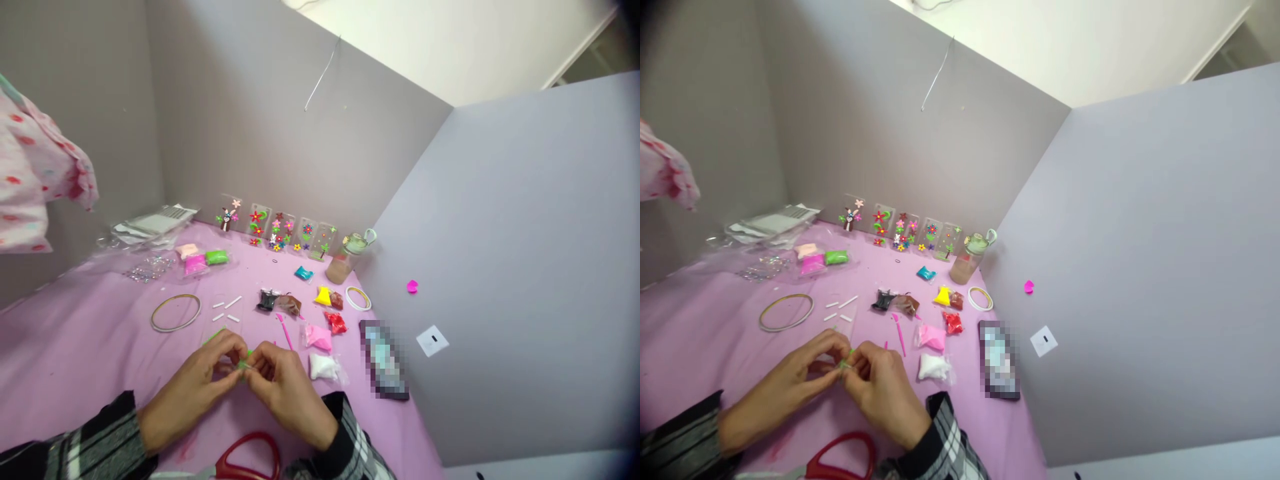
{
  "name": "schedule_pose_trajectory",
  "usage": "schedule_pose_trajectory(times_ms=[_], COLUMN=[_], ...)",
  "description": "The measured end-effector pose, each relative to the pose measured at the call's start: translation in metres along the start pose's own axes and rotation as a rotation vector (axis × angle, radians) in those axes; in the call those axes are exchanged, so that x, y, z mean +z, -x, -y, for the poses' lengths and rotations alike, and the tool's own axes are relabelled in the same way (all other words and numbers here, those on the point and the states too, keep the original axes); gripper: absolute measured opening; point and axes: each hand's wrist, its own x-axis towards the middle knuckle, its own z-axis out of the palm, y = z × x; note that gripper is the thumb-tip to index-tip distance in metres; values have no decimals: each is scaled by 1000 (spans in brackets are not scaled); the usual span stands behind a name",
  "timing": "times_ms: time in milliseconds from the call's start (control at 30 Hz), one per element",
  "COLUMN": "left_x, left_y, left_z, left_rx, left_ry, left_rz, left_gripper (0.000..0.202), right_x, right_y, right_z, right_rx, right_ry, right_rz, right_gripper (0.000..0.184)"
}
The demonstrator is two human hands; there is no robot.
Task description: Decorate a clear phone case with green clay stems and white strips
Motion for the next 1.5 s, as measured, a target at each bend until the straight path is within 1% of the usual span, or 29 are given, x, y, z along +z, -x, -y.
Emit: schedule_pose_trajectory(times_ms=[67, 133, 167, 200, 267, 333, 367, 400, 433, 533, 567, 667, 800, 900, 1000, 1067, 1133, 1200, 1300, 1367, 1433, 1500], left_x=[1, 0, -1, -3, -6, -8, -8, -8, -9, -11, -13, -22, -36, -40, -39, -38, -36, -35, -33, -34, -35, -36], left_y=[0, 0, -1, -1, -2, -1, -1, 0, 1, 1, 1, -1, -4, -6, -5, -2, 1, 3, 5, 5, 5, 4], left_z=[-1, 0, 1, 1, 2, 1, 0, -2, -3, -6, -6, -3, 3, 7, 8, 6, 5, 5, 7, 8, 6, 4], left_rx=[-18, -44, -55, -65, -84, -112, -134, -154, -172, -182, -171, -143, -125, -83, -36, 11, 51, 53, 19, 7, -16, -59], left_ry=[59, 131, 163, 187, 217, 257, 291, 329, 365, 416, 407, 374, 302, 221, 146, 58, -63, -155, -165, -142, -118, -84], left_rz=[-18, -67, -94, -113, -113, -82, -54, -26, -4, 10, -2, -18, 58, 64, -4, -64, -112, -131, -153, -201, -247, -259], left_gripper=[4, 9, 12, 15, 24, 31, 34, 36, 38, 42, 43, 40, 29, 24, 20, 18, 21, 26, 27, 30, 33, 37], right_x=[3, 3, 3, 2, 1, 0, -1, -1, 0, 2, 3, 3, -1, -3, -4, -3, -2, 0, 2, 4, 5, 5], right_y=[1, 4, 5, 6, 8, 8, 7, 7, 6, 4, 4, 4, 5, 6, 8, 8, 8, 8, 8, 7, 6, 4], right_z=[1, 4, 6, 8, 11, 11, 11, 9, 8, 3, 2, 4, 11, 14, 14, 13, 11, 9, 7, 7, 8, 8], right_rx=[-43, -122, -171, -220, -304, -345, -355, -357, -350, -306, -296, -262, -128, -88, -78, -70, -65, -72, -89, -76, -44, -8], right_ry=[11, 64, 120, 192, 341, 408, 411, 408, 403, 428, 444, 412, 221, 181, 197, 215, 243, 272, 284, 241, 135, 0], right_rz=[6, -7, -20, -34, -45, -17, 1, 12, 17, -9, -24, -44, -4, 20, 40, 37, 8, -26, -46, -52, -44, -26], right_gripper=[9, 8, 13, 20, 38, 54, 59, 59, 53, 19, 14, 13, 13, 13, 12, 11, 10, 9, 10, 10, 10, 10])
